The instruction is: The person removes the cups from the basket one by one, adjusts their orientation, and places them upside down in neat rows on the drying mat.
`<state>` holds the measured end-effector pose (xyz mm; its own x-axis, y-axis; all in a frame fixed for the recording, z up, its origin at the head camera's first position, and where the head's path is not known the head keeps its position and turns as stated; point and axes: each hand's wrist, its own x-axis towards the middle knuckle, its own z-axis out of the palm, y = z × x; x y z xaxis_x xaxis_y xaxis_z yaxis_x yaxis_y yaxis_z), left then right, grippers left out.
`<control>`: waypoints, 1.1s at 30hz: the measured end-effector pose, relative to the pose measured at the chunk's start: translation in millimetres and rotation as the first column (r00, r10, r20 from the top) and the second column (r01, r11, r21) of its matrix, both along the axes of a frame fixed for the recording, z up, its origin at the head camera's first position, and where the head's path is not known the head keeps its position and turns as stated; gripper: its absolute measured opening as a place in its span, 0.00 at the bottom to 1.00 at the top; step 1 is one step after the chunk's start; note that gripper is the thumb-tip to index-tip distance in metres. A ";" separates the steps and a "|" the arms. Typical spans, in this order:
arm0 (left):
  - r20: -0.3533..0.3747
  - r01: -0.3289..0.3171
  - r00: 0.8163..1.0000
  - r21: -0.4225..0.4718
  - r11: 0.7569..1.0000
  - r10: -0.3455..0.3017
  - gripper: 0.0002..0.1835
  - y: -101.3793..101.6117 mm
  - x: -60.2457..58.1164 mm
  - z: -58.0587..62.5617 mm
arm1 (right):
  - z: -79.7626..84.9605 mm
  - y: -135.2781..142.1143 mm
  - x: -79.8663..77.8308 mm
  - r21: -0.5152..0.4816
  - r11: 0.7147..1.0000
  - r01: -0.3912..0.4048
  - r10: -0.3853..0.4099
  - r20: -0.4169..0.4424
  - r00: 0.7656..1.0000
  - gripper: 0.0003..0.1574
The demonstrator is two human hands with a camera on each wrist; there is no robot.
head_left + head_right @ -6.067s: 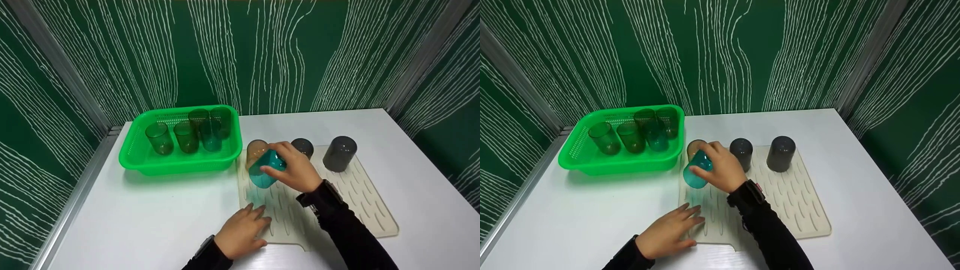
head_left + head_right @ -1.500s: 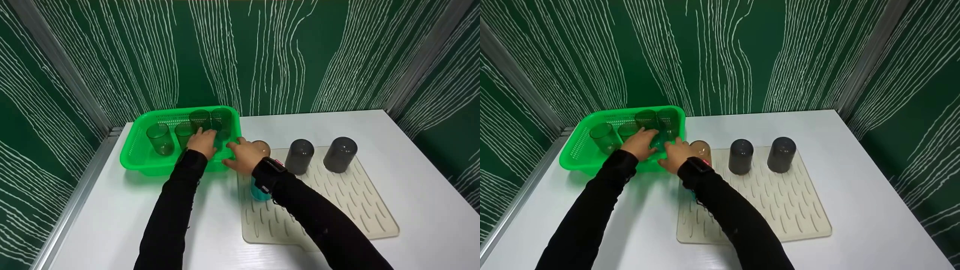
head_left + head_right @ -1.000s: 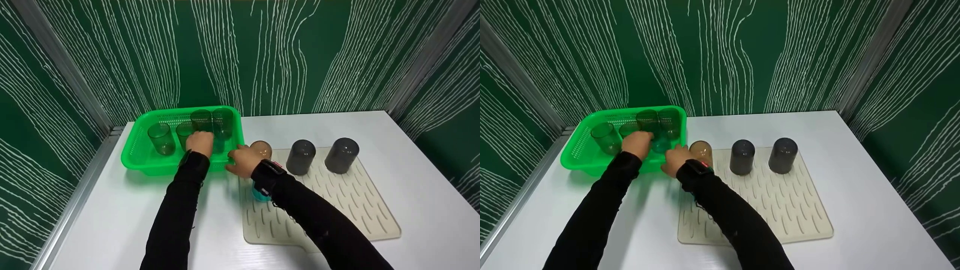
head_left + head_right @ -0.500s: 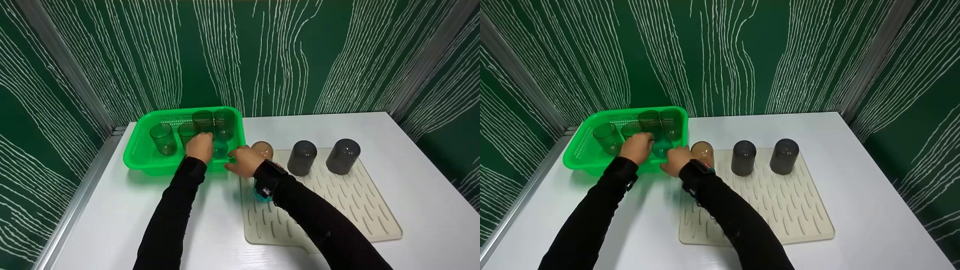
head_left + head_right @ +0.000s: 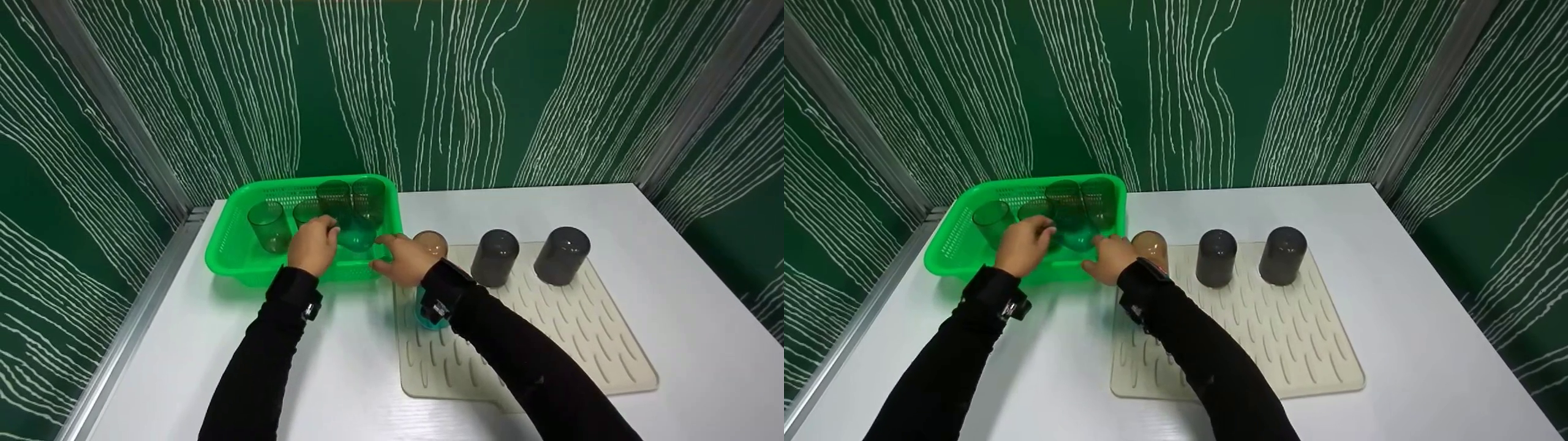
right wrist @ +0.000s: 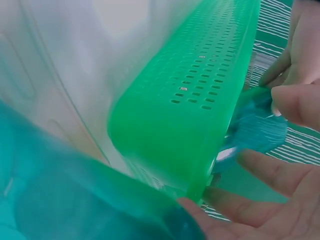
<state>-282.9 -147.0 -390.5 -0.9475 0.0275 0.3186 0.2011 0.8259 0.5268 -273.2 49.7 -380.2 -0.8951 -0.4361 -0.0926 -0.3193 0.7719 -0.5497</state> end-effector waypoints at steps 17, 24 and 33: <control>-0.110 0.055 0.994 0.374 0.926 -0.015 0.15 9.7 42.1 14.2 | 8.5 18.2 -3.6 -0.525 0.841 0.131 -0.003 0.237 0.971 0.48; -0.164 0.198 0.978 0.516 0.834 -0.131 0.11 25.1 69.0 22.5 | 17.7 29.8 6.9 -0.727 0.683 0.069 0.092 0.180 0.979 0.43; -0.123 0.265 0.961 0.674 0.690 -0.250 0.11 44.4 91.7 24.5 | 20.4 47.2 32.9 -0.829 0.556 -0.063 0.094 -0.013 0.995 0.41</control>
